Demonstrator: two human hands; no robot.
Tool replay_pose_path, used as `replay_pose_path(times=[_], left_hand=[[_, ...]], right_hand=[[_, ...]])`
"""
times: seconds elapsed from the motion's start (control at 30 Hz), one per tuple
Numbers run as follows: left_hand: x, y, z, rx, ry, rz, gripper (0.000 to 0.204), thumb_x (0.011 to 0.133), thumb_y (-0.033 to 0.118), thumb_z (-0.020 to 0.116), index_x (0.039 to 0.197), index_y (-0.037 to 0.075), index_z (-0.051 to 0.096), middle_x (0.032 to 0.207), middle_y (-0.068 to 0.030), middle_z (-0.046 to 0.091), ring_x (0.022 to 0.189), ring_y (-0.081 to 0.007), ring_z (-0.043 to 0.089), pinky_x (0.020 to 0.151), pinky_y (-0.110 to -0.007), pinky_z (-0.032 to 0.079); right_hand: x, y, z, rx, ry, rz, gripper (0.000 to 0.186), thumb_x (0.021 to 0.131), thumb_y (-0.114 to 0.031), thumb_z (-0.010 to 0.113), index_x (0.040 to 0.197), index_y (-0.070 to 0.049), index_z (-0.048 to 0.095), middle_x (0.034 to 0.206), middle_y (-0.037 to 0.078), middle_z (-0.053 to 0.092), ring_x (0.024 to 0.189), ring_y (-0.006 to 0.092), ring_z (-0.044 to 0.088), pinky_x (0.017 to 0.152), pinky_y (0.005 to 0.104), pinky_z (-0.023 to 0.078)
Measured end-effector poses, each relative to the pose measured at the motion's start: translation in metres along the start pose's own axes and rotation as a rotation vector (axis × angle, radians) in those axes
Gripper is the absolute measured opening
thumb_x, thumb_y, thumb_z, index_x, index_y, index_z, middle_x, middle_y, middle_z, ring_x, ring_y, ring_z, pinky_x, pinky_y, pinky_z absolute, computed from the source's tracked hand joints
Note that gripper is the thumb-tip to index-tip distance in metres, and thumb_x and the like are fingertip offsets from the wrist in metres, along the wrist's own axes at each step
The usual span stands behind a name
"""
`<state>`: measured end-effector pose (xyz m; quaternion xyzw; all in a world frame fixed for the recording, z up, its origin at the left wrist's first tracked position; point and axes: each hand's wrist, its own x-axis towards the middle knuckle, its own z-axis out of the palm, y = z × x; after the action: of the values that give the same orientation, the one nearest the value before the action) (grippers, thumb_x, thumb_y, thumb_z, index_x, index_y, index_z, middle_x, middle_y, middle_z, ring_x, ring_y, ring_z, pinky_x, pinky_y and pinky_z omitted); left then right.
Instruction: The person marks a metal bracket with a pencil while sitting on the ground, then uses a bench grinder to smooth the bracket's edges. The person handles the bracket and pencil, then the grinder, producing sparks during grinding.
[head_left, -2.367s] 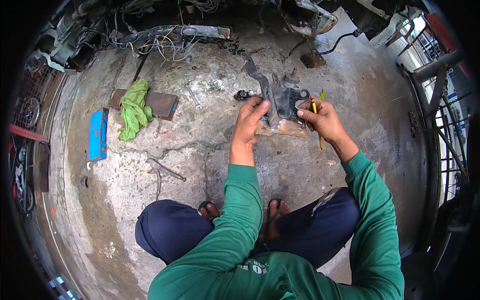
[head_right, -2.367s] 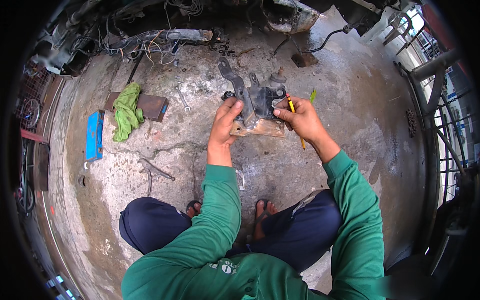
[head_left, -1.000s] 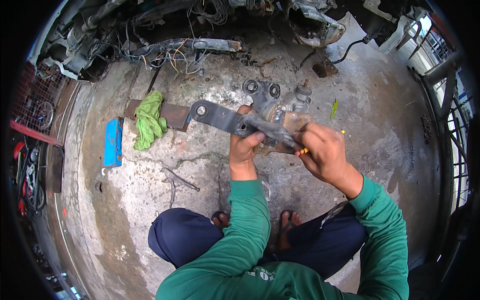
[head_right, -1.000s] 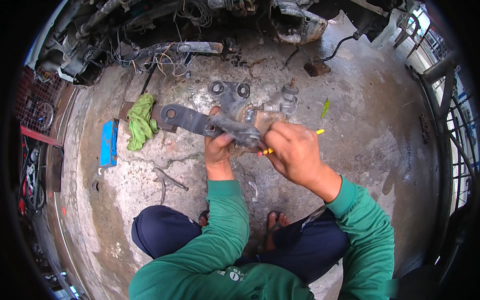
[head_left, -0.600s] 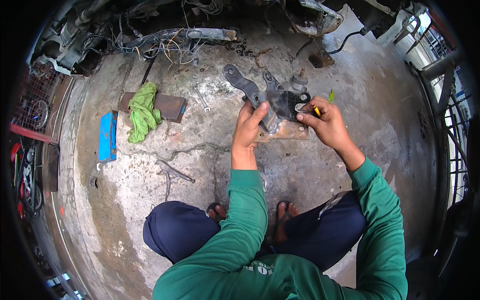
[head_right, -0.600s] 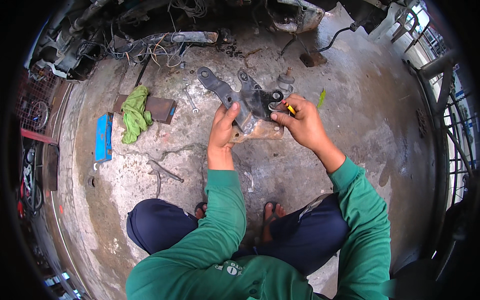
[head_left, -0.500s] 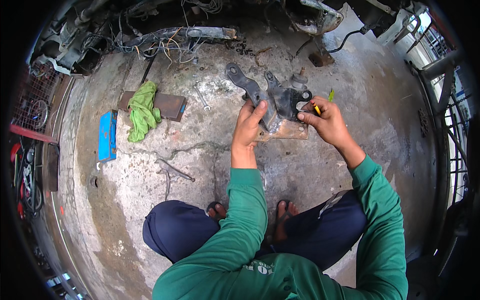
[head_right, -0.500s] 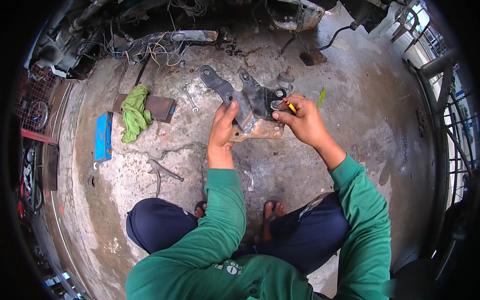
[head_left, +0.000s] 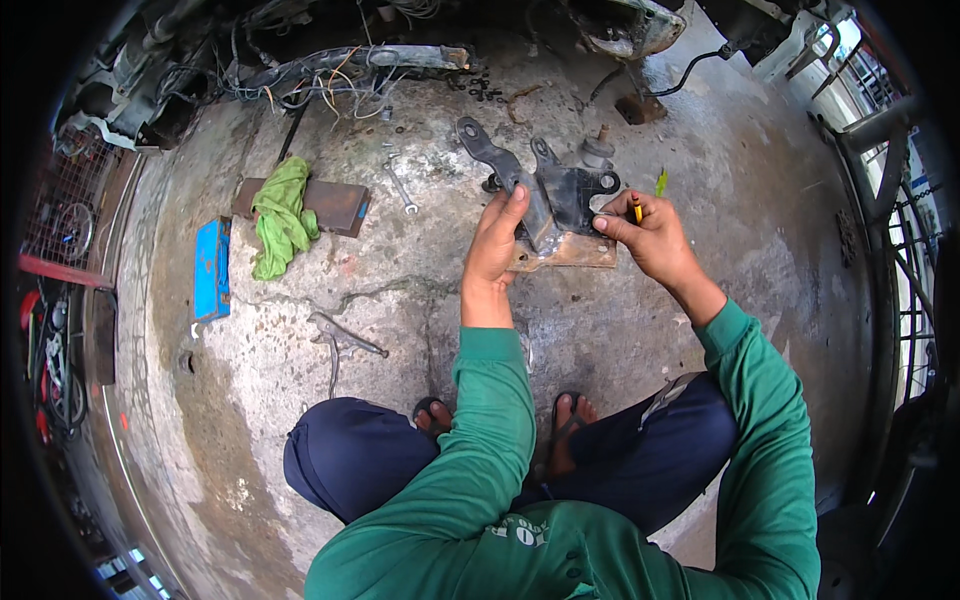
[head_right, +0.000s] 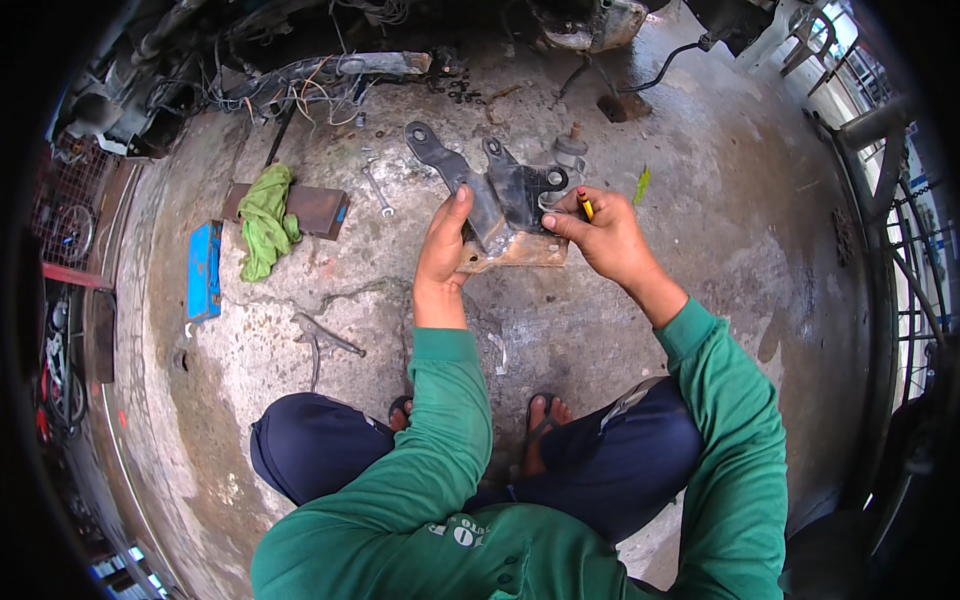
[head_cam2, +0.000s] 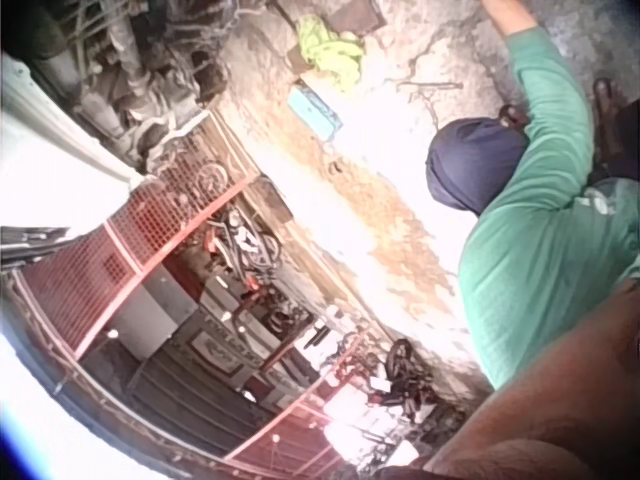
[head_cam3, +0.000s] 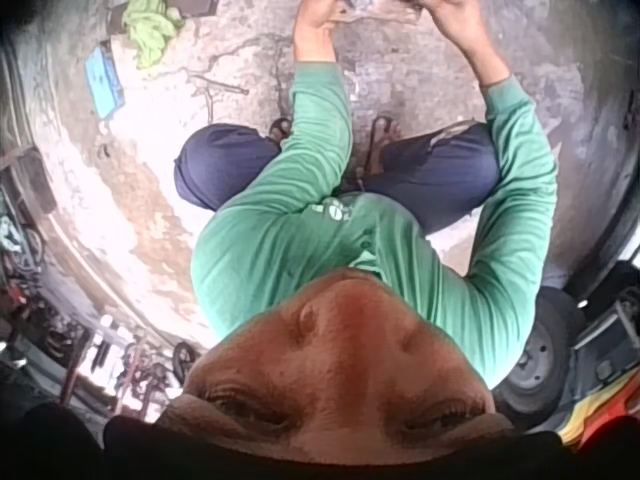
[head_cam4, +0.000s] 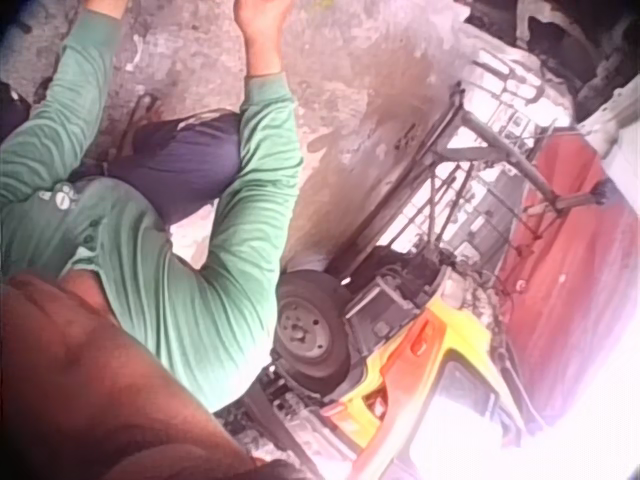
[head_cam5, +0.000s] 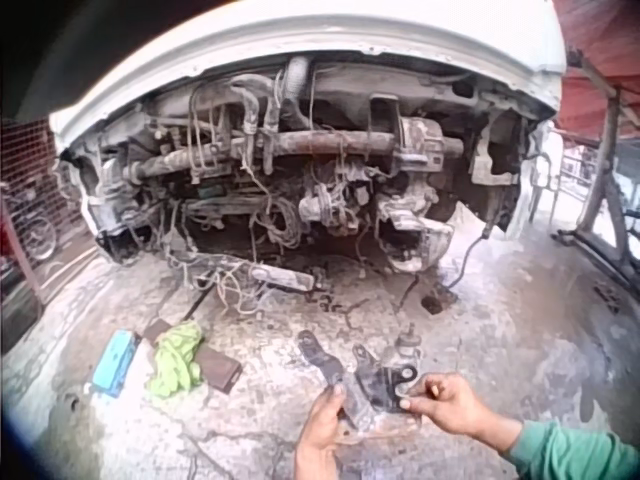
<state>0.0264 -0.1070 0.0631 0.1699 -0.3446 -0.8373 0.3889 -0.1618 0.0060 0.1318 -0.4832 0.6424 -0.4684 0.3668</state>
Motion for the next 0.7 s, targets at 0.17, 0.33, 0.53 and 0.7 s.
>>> replay_pose_path(times=[0.17,0.33,0.53,0.7], left_hand=[[-0.003,-0.001,-0.004,-0.039,-0.028,0.026,0.07,0.098,0.056,0.061,0.14,0.0,0.052,0.133,-0.0136,0.062,0.12,-0.0236,0.062,0.103,-0.037,0.05],[-0.004,-0.001,0.003,-0.059,-0.058,0.087,0.077,0.098,0.061,0.057,0.144,0.001,0.047,0.139,-0.0146,0.058,0.128,-0.0264,0.058,0.108,-0.041,0.046],[-0.003,-0.002,0.002,-0.032,-0.081,0.134,0.079,0.098,0.064,0.055,0.144,0.001,0.047,0.138,-0.0152,0.058,0.127,-0.0272,0.058,0.108,-0.042,0.046],[-0.004,-0.001,0.007,-0.02,-0.052,0.136,0.076,0.099,0.062,0.055,0.142,0.0,0.049,0.136,-0.0151,0.06,0.123,-0.0259,0.06,0.106,-0.041,0.048]], right_hand=[[-0.004,-0.008,0.007,-0.081,0.033,-0.05,0.017,0.09,-0.011,0.077,0.087,0.003,0.066,0.074,0.004,0.066,0.065,0.0103,0.059,0.061,0.0281,0.05],[-0.002,-0.016,0.003,0.033,0.118,-0.096,0.017,0.091,-0.011,0.077,0.088,0.002,0.067,0.077,0.003,0.067,0.067,0.0101,0.059,0.061,0.0279,0.049],[-0.01,-0.027,0.0,-0.028,0.085,-0.083,0.018,0.091,-0.012,0.078,0.091,0.003,0.067,0.079,0.003,0.066,0.075,0.0102,0.062,0.068,0.0278,0.05],[-0.011,-0.019,0.001,-0.229,0.131,-0.228,0.019,0.086,-0.012,0.08,0.088,0.003,0.069,0.081,0.009,0.066,0.076,0.0152,0.062,0.069,0.032,0.049]])
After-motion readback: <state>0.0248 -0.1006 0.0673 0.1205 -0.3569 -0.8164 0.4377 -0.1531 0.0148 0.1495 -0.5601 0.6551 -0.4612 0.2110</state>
